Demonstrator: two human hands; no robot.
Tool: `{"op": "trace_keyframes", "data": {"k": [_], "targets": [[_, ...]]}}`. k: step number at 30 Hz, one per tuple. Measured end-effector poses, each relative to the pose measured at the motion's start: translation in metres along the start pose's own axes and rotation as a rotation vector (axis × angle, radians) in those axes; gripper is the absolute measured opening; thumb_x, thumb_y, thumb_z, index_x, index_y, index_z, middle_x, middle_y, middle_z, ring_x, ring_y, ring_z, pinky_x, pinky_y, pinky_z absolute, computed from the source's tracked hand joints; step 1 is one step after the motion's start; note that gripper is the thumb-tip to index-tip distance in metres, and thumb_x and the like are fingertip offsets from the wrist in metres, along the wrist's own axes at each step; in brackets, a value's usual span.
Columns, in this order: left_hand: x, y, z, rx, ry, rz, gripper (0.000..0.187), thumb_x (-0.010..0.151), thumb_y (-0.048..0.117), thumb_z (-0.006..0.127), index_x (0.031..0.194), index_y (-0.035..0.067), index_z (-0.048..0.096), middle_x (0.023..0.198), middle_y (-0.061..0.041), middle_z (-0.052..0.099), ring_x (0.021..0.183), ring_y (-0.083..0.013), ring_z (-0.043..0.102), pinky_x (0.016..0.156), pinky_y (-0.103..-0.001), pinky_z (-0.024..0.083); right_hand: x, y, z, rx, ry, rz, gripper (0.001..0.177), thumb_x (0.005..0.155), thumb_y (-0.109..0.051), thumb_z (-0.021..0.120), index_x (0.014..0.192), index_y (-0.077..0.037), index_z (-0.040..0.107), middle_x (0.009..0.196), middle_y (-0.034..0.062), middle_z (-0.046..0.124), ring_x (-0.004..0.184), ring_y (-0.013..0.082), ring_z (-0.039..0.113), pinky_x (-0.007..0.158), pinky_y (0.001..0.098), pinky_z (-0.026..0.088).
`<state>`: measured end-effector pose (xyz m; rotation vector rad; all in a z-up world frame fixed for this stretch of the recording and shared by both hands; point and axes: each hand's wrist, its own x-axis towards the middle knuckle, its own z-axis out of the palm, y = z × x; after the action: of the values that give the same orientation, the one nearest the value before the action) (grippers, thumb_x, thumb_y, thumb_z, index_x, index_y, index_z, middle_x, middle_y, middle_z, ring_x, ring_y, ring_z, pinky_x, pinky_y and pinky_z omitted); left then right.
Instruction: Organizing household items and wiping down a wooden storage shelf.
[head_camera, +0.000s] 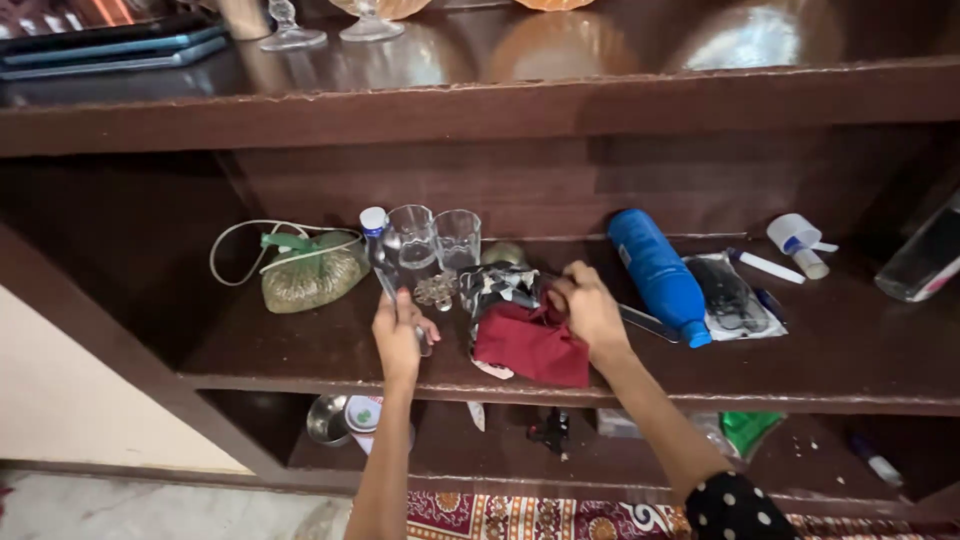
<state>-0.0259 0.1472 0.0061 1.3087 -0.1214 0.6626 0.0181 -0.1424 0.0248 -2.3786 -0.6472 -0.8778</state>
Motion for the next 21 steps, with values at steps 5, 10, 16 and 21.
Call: {"op": "trace_keyframes", "data": {"k": [5, 10, 16, 21], "targets": [[0.004, -0.006, 0.0, 0.083, -0.006, -0.028, 0.027, 0.109, 0.024, 0.044, 0.1, 0.001, 0.053, 0.058, -0.002, 0.045, 0.041, -0.0152, 0.053, 0.038, -0.031, 0.045, 0.003, -0.009, -0.008, -0.021, 0.048, -0.024, 0.022, 0.093, -0.015, 0.065, 0.112, -0.008, 0.073, 0.121, 0.0154, 0.059, 0.109, 0.0364, 0.06, 0.089, 0.0467, 0.052], [0.004, -0.006, 0.0, 0.135, -0.024, -0.005, 0.029, 0.109, 0.026, 0.043, 0.098, 0.001, 0.052, 0.056, -0.003, 0.044, 0.039, -0.0156, 0.052, 0.037, -0.032, 0.046, 0.002, -0.016, -0.015, -0.036, 0.061, -0.003, 0.025, 0.096, -0.022, 0.064, 0.117, -0.012, 0.073, 0.12, 0.0144, 0.056, 0.107, 0.0361, 0.057, 0.085, 0.0482, 0.053], [0.001, -0.014, -0.003, 0.113, -0.047, 0.021, 0.033, 0.11, 0.027, 0.046, 0.092, 0.0, 0.051, 0.057, -0.001, 0.043, 0.04, -0.0141, 0.052, 0.038, -0.032, 0.047, -0.001, -0.024, -0.023, -0.038, 0.194, 0.02, 0.024, 0.098, -0.021, 0.063, 0.116, -0.012, 0.074, 0.121, 0.0153, 0.056, 0.104, 0.0394, 0.056, 0.076, 0.0495, 0.055], [-0.007, -0.003, 0.006, 0.21, -0.016, -0.068, 0.035, 0.108, 0.028, 0.047, 0.085, 0.002, 0.049, 0.053, -0.001, 0.039, 0.036, -0.0138, 0.045, 0.035, -0.033, 0.045, -0.003, -0.024, -0.024, -0.055, 0.206, 0.046, 0.023, 0.097, -0.02, 0.063, 0.115, -0.01, 0.075, 0.118, 0.0158, 0.058, 0.103, 0.0391, 0.057, 0.077, 0.0493, 0.055]]}}
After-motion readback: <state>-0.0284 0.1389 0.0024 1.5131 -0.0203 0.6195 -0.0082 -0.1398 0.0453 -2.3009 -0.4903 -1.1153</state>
